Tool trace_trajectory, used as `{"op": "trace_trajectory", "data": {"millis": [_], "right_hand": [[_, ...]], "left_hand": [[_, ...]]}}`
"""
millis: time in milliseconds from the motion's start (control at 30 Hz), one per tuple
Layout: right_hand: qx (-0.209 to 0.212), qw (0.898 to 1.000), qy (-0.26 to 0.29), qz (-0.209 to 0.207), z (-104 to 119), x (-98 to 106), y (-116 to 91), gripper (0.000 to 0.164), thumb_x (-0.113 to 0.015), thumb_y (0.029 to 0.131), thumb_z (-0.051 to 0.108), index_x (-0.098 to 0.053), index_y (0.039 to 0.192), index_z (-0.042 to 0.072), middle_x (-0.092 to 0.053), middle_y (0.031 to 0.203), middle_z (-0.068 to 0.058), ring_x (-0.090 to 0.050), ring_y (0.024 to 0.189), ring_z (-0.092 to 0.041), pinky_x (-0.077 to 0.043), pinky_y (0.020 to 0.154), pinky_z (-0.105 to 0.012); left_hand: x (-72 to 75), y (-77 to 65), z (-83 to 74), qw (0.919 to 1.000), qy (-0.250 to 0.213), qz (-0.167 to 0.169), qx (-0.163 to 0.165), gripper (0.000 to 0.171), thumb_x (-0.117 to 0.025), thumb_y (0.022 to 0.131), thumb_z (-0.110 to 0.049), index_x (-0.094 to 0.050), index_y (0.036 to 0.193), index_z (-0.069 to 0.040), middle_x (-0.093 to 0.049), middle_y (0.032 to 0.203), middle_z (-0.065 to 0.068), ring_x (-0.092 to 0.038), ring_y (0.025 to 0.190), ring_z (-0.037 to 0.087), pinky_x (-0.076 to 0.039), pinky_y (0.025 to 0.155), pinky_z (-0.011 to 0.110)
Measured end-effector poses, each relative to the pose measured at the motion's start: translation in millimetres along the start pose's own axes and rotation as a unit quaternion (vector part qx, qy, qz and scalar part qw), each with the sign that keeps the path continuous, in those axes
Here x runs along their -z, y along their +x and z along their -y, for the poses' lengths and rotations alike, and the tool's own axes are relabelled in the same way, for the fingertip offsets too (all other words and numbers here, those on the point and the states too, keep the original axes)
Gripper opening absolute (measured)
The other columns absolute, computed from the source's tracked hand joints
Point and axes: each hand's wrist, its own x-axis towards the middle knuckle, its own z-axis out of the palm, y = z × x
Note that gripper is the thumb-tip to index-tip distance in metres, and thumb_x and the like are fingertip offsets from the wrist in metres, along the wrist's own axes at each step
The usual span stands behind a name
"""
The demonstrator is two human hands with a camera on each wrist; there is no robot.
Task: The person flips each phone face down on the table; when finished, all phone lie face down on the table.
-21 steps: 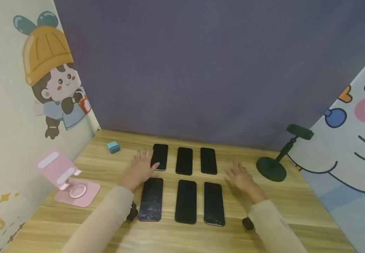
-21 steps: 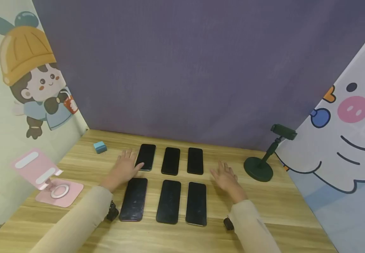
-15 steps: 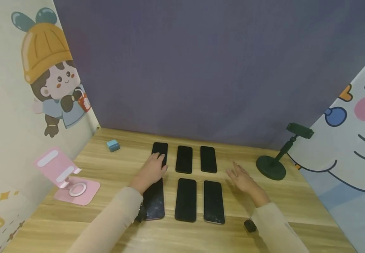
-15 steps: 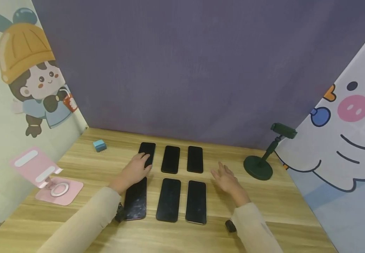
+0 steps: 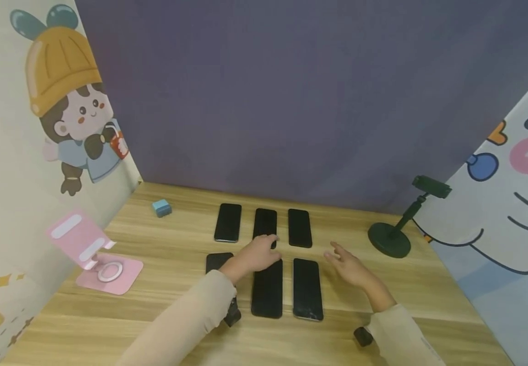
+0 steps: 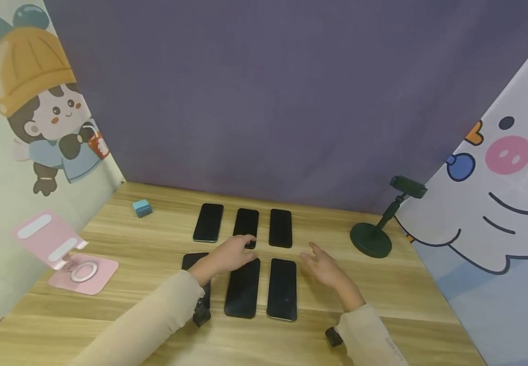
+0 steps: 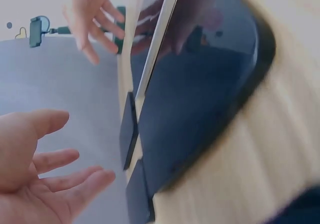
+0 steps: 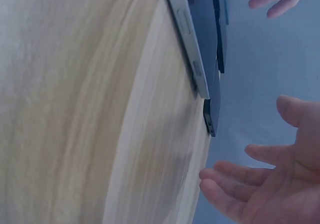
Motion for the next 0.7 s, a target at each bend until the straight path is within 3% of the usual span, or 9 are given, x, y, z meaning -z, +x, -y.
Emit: {"op": "trace_trajectory", "data": {"millis": [233, 467, 567, 700], "right_hand": [[0.014, 1.000, -0.008, -0.004, 4.0, -7.3, -2.1, 0.059, -0.044, 0.105, 0.031, -0.030, 0.144, -0.012, -0.047, 0.131, -0.038, -0.048, 0.117, -0.053, -0.042, 0.095, -0.060], [0.026, 0.999, 0.023, -0.004, 3.6, -16.8, -3.8, 0.041, -0.056, 0.100, 0.017, -0.047, 0.127, -0.012, -0.062, 0.109, -0.027, -0.060, 0.100, -0.042, -0.052, 0.082, -0.050], [0.020, 0.999, 0.044, 0.001, 6.6, -20.6, -4.4, 0.035, -0.060, 0.097, 0.013, -0.050, 0.121, -0.010, -0.064, 0.104, -0.022, -0.064, 0.090, -0.035, -0.054, 0.075, -0.045], [0.009, 0.997, 0.079, 0.007, 9.7, -24.9, -5.0, 0.033, -0.065, 0.094, 0.008, -0.051, 0.119, -0.009, -0.064, 0.103, -0.022, -0.064, 0.075, -0.026, -0.054, 0.066, -0.039]], "left_hand": [[-22.0, 7.4, -9.6, 0.9976, -0.068, 0.003, 0.012, 0.048, -0.063, 0.095, -0.023, -0.052, 0.136, 0.000, -0.062, 0.118, 0.020, -0.065, 0.095, 0.028, -0.054, 0.078, 0.039], [-37.5, 13.2, -16.8, 0.9929, -0.107, 0.020, 0.048, 0.047, -0.068, 0.093, -0.020, -0.053, 0.132, 0.001, -0.070, 0.086, 0.006, -0.066, 0.076, 0.021, -0.054, 0.067, 0.034], [-43.7, 15.7, -19.8, 0.9899, -0.123, 0.025, 0.067, 0.045, -0.071, 0.090, -0.015, -0.055, 0.129, 0.001, -0.067, 0.072, 0.004, -0.065, 0.060, 0.018, -0.052, 0.057, 0.030], [-49.6, 19.2, -21.8, 0.9894, -0.120, 0.019, 0.080, 0.041, -0.074, 0.088, -0.011, -0.058, 0.124, 0.001, -0.063, 0.065, 0.002, -0.062, 0.056, 0.015, -0.050, 0.053, 0.027]]}}
